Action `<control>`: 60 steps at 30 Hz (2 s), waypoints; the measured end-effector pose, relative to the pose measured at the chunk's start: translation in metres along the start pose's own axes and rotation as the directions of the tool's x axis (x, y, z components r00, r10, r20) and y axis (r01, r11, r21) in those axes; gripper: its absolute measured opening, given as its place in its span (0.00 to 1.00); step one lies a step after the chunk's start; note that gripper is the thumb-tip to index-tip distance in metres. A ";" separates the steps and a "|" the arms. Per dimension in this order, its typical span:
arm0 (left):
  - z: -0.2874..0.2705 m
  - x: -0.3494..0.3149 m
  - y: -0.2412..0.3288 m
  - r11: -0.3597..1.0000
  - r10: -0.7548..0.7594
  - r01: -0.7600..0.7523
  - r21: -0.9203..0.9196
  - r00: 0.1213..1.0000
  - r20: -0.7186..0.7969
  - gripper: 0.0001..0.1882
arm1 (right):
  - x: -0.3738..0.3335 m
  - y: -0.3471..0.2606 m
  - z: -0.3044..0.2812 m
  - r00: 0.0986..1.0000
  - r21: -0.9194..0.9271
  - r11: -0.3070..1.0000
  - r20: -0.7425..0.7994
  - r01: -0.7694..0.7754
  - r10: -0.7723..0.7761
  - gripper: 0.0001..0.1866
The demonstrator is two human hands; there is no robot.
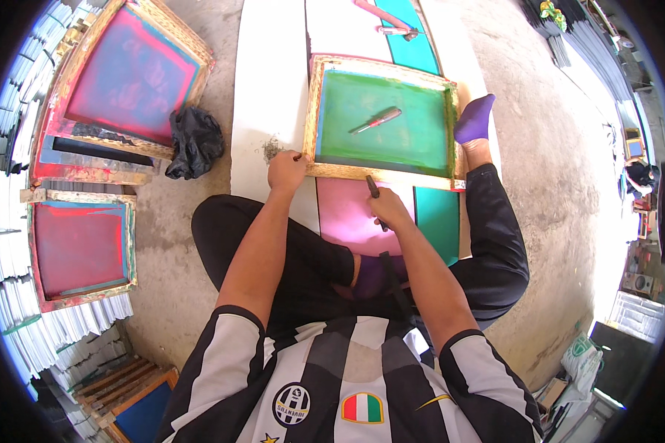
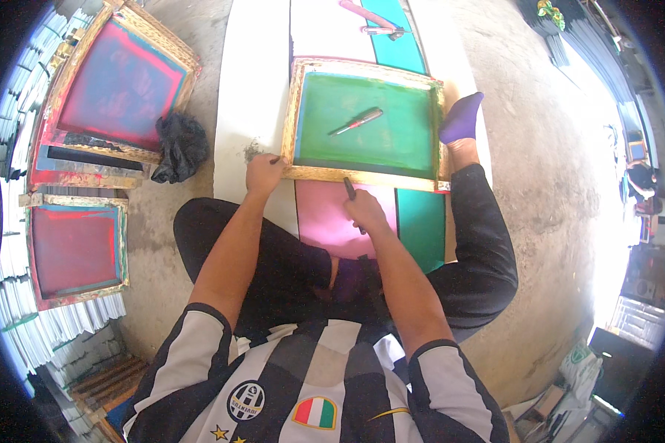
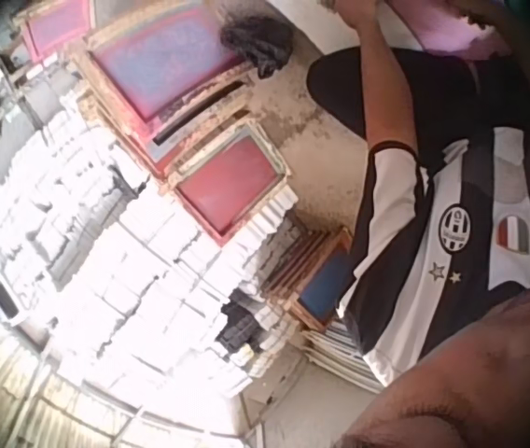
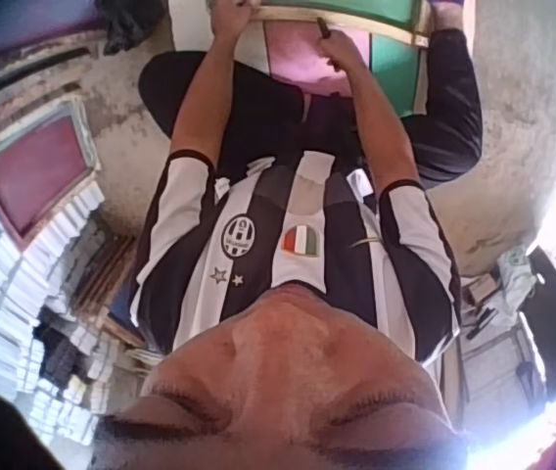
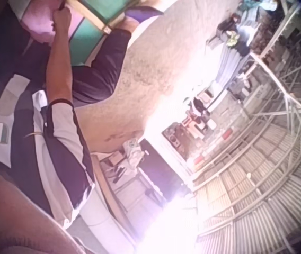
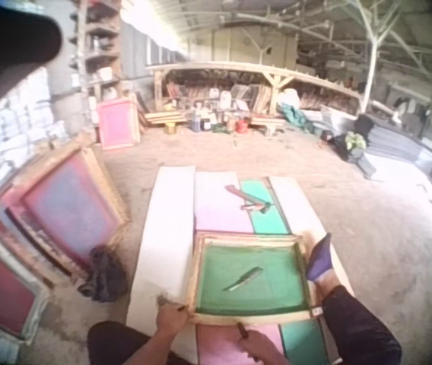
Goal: The person scrapes the edges of a wooden frame with a small metal tool while sitting on the floor. They repeatedly remove debris from the frame's edge and place it on the floor.
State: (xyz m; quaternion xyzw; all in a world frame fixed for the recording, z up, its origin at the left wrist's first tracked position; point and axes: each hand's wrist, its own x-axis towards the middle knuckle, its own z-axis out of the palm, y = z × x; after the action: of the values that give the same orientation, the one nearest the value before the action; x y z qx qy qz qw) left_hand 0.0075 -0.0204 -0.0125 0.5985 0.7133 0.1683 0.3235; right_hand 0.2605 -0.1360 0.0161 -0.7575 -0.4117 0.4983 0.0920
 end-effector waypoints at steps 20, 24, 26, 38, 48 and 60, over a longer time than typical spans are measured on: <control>-0.003 -0.020 0.000 0.999 0.034 -0.037 0.031 0.995 0.091 0.20 | 0.014 0.022 0.032 0.976 -0.009 0.999 -0.212 0.040 -0.041 0.16; -0.003 -0.022 0.000 0.999 0.030 -0.032 0.020 0.996 0.088 0.20 | 0.017 0.037 0.017 0.997 0.604 0.796 -0.075 0.048 -0.003 0.10; 0.002 -0.019 -0.010 1.000 0.027 -0.027 0.006 0.997 0.067 0.19 | 0.002 0.029 0.006 0.996 0.652 0.753 -0.072 0.088 -0.055 0.08; -0.041 -0.053 0.048 0.645 0.755 -0.763 0.030 0.643 0.126 0.11 | -0.018 -0.033 0.032 0.950 0.478 0.870 0.197 0.121 -0.241 0.10; -0.064 -0.026 0.014 0.509 0.759 -0.811 0.288 0.580 0.295 0.07 | 0.002 -0.064 0.066 0.877 0.406 0.905 0.382 0.125 -0.292 0.17; -0.060 0.017 -0.015 0.873 -0.094 0.059 0.484 0.994 0.049 0.18 | -0.008 -0.055 0.063 0.892 0.455 0.890 0.411 -0.021 -0.188 0.22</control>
State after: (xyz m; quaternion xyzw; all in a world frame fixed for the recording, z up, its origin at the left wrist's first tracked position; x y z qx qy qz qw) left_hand -0.0444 0.0016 0.0176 0.6370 0.7440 -0.0488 0.1959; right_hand 0.1775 -0.1234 0.0209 -0.5629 -0.3289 0.7343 0.1894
